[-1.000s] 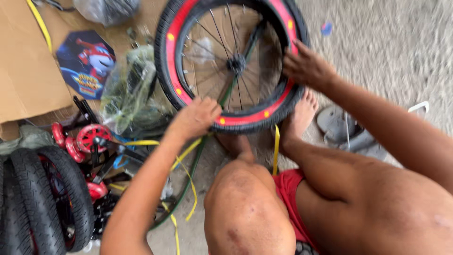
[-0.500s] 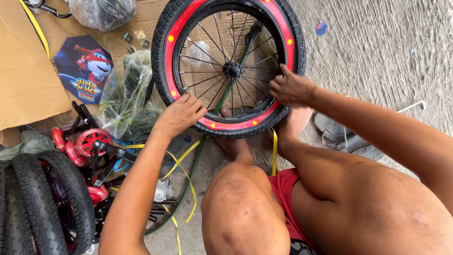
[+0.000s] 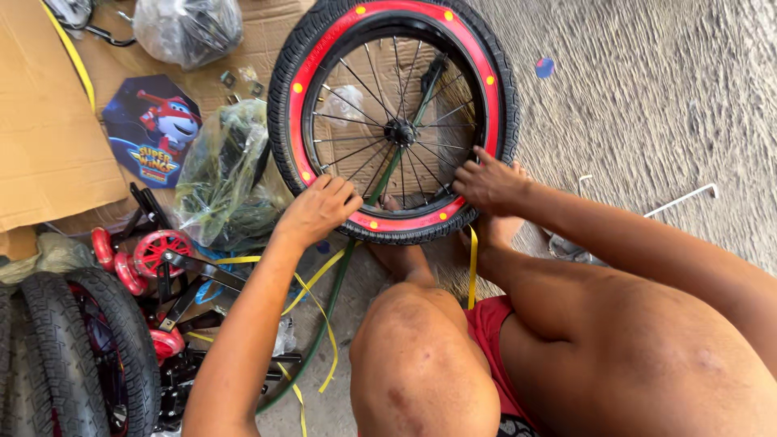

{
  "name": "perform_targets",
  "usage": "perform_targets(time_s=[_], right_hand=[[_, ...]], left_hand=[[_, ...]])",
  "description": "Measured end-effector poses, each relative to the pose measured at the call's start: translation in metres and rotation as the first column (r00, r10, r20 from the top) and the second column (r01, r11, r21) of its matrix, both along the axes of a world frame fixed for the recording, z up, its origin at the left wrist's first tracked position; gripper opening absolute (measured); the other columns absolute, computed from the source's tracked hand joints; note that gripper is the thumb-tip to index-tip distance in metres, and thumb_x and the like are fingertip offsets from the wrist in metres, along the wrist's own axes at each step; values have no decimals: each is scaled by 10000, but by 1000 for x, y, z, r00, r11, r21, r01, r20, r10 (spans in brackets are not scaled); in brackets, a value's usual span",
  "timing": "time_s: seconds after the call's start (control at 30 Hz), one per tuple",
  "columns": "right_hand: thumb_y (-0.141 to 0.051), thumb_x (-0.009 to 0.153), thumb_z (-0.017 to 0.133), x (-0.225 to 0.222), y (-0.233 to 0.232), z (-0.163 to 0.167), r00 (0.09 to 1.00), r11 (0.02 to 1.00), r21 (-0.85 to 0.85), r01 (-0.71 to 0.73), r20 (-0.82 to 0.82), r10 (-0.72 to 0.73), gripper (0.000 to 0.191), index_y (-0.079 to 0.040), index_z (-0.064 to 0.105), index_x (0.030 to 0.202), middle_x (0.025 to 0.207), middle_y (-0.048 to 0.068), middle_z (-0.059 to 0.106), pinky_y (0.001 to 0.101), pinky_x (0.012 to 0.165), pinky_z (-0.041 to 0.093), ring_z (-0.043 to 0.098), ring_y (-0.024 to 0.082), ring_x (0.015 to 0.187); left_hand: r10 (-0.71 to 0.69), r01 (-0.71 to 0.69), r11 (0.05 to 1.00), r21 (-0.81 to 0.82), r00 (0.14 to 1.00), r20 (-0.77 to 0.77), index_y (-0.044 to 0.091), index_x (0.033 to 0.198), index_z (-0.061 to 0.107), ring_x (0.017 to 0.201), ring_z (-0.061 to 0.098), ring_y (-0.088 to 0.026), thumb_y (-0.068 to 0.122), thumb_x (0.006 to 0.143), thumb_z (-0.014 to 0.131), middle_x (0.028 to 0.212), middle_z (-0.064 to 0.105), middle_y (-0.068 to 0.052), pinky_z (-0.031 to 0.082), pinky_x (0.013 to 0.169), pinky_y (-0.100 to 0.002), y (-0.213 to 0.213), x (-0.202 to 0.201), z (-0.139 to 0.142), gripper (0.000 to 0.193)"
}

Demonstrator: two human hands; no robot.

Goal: The person assembles a bicycle wheel by first fitting a tire onto a rim, then inserting an inner tube, and finally seating the tire bead onto the rim. The person works on the floor surrounded by bicycle parts and packaging.

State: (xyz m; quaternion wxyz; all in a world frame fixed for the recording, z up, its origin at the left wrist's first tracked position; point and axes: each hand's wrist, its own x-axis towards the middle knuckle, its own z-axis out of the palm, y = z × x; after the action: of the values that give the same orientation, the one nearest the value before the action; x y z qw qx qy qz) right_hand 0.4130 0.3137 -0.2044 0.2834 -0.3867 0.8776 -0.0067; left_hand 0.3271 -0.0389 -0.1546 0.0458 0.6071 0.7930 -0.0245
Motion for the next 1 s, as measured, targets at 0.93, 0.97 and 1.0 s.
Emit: perform_targets(time_s=[0.93,0.97,1.0], right_hand=[[-209,825,575,36,-11,-14,968,909,-399,123,-155,-199,285,-86,594,1081,1017,98,580,432,995,432,563,292,1006],[-210,857,560,35,-11,-14,978,924,-362,124,-110,-175,241,-87,588,1063,1024,91,584,426,1004,428,566,276,1002],[-207,860,563,33,-11,-15,982,935,-334,115,-102,-157,220,-102,587,1052,1013,79,586,426,1022,421,569,265,1004]], left_hand=[[49,-44,998,34,989,-137,123,1006,641,1038,594,-212,192,835,597,1035,613,-43,476,954,-371,-4,14,13,190],[57,-56,998,15,995,-80,129,989,634,1028,594,-213,191,844,599,1018,608,-43,472,924,-369,-4,14,8,162],[65,-65,998,-2,998,-23,135,973,627,1019,594,-215,190,853,601,1002,603,-43,469,893,-366,-2,17,3,135]])
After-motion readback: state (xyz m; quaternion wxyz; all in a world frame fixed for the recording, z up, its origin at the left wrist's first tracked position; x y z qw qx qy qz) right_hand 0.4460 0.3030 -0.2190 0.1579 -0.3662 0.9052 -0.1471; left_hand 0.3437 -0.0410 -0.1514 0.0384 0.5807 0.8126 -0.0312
